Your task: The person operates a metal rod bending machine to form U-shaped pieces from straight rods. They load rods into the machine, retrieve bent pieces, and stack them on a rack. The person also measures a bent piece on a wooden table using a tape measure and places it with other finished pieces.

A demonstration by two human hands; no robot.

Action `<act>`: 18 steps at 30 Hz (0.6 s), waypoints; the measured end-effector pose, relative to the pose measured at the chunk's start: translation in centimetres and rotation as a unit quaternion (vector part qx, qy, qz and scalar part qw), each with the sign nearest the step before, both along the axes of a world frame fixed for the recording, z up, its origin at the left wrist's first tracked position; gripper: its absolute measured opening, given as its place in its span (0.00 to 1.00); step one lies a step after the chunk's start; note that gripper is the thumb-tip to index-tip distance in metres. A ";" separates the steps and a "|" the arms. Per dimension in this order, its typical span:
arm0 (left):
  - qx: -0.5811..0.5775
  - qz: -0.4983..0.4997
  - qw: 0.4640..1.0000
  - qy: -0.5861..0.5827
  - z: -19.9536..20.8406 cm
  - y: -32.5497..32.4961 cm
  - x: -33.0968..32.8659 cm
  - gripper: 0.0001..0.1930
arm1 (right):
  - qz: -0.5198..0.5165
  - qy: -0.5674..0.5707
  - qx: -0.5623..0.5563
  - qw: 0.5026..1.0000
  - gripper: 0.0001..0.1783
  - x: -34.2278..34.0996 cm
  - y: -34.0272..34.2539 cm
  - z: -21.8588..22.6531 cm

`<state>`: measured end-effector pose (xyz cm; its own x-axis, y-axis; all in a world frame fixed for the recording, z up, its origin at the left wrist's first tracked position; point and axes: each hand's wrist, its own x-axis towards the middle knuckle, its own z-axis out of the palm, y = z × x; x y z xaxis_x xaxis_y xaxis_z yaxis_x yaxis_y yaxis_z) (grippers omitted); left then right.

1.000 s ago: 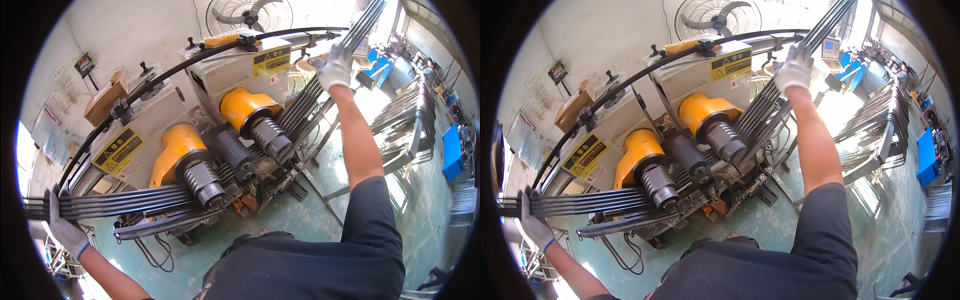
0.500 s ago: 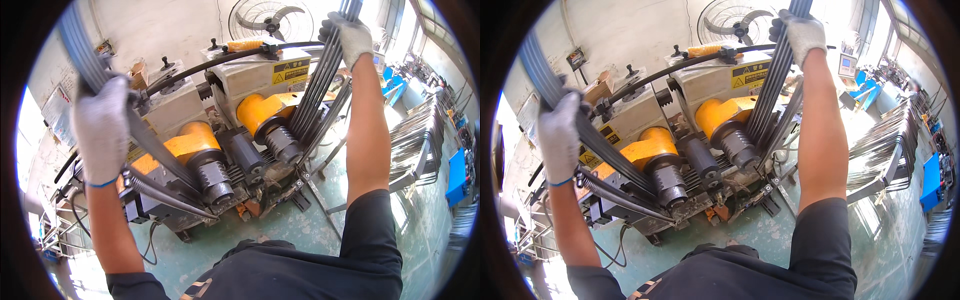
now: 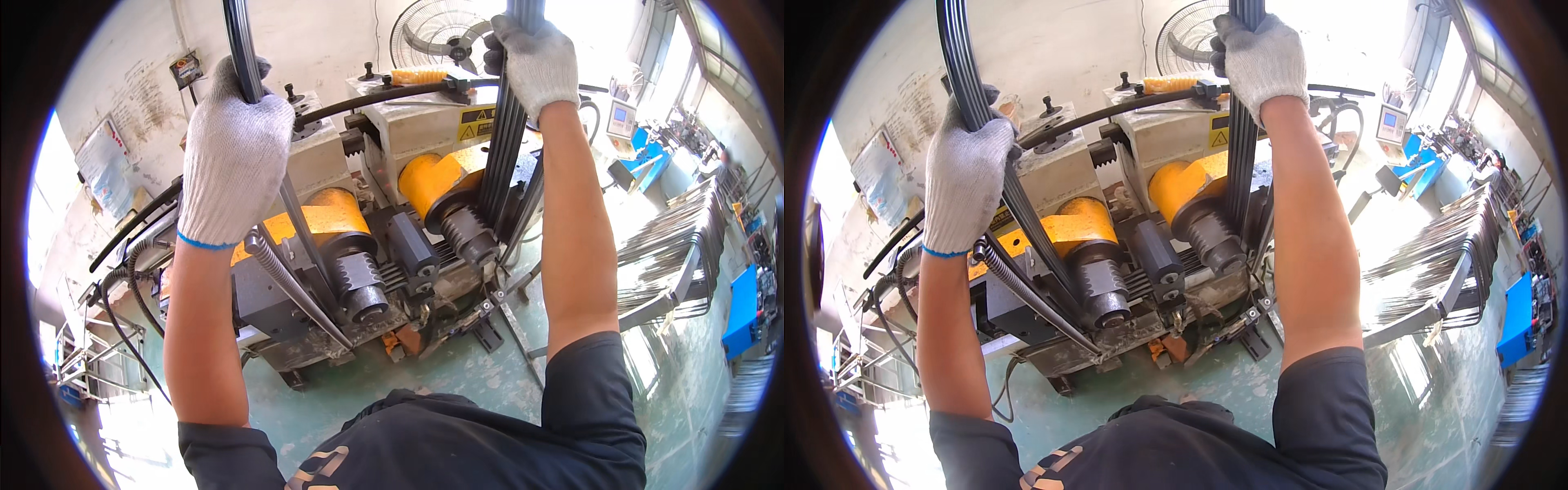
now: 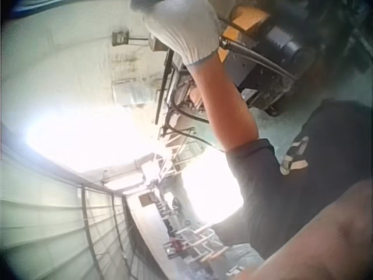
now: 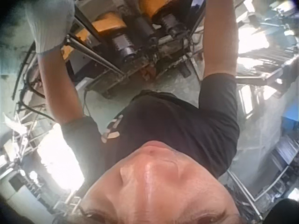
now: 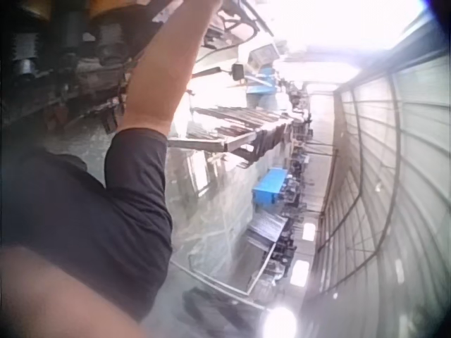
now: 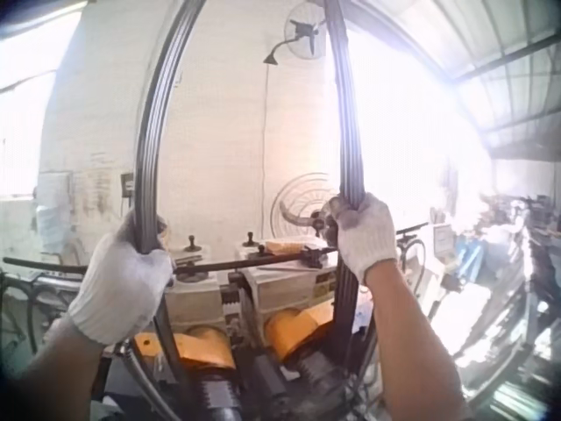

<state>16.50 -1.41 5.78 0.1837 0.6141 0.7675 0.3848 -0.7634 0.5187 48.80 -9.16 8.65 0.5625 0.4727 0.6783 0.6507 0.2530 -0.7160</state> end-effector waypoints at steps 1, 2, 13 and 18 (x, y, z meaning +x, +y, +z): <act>0.001 -0.001 1.000 -0.001 0.1 0.0 0.1 0.17 | -0.007 0.001 -0.001 1.000 0.21 0.0 -0.1 0.1; 0.002 -0.002 1.000 -0.003 0.1 -0.2 0.4 0.17 | -0.014 0.001 -0.003 1.000 0.21 0.1 -0.1 0.1; -0.011 0.003 0.999 0.032 0.7 -0.6 -0.1 0.22 | -0.011 0.010 0.015 1.000 0.23 0.3 0.2 -0.1; -0.014 0.012 1.000 0.007 0.4 -0.7 0.1 0.18 | 0.000 0.011 0.008 1.000 0.24 -0.4 -0.2 0.0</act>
<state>16.59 -2.07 6.22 0.1801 0.6396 0.7473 0.4107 -0.7392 0.5337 48.37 -9.35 8.66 0.5772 0.4611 0.6740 0.6354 0.2649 -0.7254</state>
